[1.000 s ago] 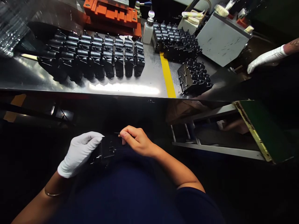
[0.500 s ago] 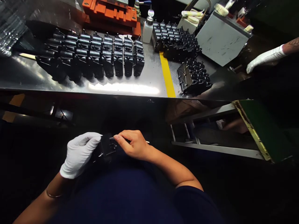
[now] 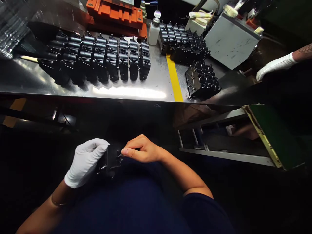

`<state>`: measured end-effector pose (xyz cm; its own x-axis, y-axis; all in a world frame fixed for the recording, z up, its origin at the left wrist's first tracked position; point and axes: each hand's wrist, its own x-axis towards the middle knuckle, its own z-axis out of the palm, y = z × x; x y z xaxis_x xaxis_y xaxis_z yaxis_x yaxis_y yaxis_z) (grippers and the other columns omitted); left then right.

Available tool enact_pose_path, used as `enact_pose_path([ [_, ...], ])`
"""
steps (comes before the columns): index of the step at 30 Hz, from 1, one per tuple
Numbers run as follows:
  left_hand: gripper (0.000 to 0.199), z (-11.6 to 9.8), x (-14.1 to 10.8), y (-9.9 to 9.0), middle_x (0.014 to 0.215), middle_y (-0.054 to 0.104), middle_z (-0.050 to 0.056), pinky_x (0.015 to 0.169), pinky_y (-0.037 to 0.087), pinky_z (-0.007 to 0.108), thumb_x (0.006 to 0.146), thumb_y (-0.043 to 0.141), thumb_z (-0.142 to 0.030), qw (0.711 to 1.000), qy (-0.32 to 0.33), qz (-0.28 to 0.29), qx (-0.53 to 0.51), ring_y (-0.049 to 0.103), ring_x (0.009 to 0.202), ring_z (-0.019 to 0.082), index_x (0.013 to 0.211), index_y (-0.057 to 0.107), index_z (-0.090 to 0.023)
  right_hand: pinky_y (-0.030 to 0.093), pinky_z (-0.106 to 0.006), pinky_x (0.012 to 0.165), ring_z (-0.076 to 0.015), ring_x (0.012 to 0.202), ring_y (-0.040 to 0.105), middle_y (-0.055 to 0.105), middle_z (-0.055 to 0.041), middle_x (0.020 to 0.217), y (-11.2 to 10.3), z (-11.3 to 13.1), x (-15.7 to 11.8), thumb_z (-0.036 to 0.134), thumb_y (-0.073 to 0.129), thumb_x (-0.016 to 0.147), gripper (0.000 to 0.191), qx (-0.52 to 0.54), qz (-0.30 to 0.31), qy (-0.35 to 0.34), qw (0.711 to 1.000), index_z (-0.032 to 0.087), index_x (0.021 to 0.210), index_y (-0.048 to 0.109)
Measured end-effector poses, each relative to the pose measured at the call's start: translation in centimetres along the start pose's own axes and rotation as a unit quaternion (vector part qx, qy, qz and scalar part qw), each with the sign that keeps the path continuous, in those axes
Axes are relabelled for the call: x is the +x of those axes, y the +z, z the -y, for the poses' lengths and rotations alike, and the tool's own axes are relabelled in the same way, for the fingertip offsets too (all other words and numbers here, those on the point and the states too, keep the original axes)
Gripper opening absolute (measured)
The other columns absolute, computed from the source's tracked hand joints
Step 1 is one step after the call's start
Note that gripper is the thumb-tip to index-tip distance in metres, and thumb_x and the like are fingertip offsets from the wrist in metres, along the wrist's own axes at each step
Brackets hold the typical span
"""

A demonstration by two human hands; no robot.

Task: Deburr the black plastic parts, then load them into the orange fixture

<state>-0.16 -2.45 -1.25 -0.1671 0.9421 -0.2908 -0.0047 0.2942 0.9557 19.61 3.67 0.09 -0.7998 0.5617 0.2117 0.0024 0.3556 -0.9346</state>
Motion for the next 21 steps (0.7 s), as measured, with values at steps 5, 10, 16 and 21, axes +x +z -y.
enact_pose_path([
  [5, 0.021, 0.2, 0.3, -0.2, 0.059, 0.063, 0.0, 0.053, 0.047, 0.022, 0.064, 0.075, -0.039, 0.998, 0.01, -0.053, 0.012, 0.055, 0.056, 0.013, 0.062, 0.07, -0.018, 0.038, -0.021, 0.048, -0.008, 0.049, 0.046, 0.052, 0.0004, 0.055, 0.8, -0.1, 0.0, 0.025, 0.045, 0.095, 0.031, -0.119, -0.111, -0.032, 0.986, 0.016, 0.067, 0.055],
  [10, 0.025, 0.4, 0.4, -0.1, 0.059, 0.062, 0.001, 0.051, 0.046, 0.022, 0.064, 0.075, -0.043, 0.998, -0.003, -0.054, 0.011, 0.054, 0.055, 0.013, 0.062, 0.07, -0.018, 0.038, -0.022, 0.05, -0.0084, 0.05, 0.046, 0.051, 0.0008, 0.055, 1.2, -0.5, 0.1, 0.023, 0.045, 0.095, 0.03, -0.176, -0.113, -0.059, 0.976, 0.017, 0.067, 0.055],
  [16, 0.025, 0.4, 0.3, 0.0, 0.057, 0.061, 0.0, 0.049, 0.045, 0.021, 0.063, 0.075, -0.042, 0.998, -0.009, -0.054, 0.005, 0.053, 0.054, 0.013, 0.061, 0.07, -0.018, 0.036, -0.022, 0.05, -0.0082, 0.05, 0.045, 0.049, 0.0006, 0.054, 1.1, -0.5, 0.1, 0.021, 0.045, 0.095, 0.031, -0.182, -0.097, -0.056, 0.977, 0.016, 0.065, 0.054],
  [21, 0.019, 0.2, 0.0, 0.2, 0.059, 0.065, 0.0, 0.052, 0.047, 0.021, 0.064, 0.075, -0.037, 0.999, 0.002, -0.041, -0.005, 0.057, 0.055, 0.013, 0.061, 0.07, -0.019, 0.035, -0.02, 0.047, -0.0066, 0.048, 0.04, 0.046, 0.0017, 0.053, 0.2, -0.3, -0.1, 0.028, 0.042, 0.096, 0.038, -0.081, -0.01, -0.001, 0.997, 0.017, 0.061, 0.05],
])
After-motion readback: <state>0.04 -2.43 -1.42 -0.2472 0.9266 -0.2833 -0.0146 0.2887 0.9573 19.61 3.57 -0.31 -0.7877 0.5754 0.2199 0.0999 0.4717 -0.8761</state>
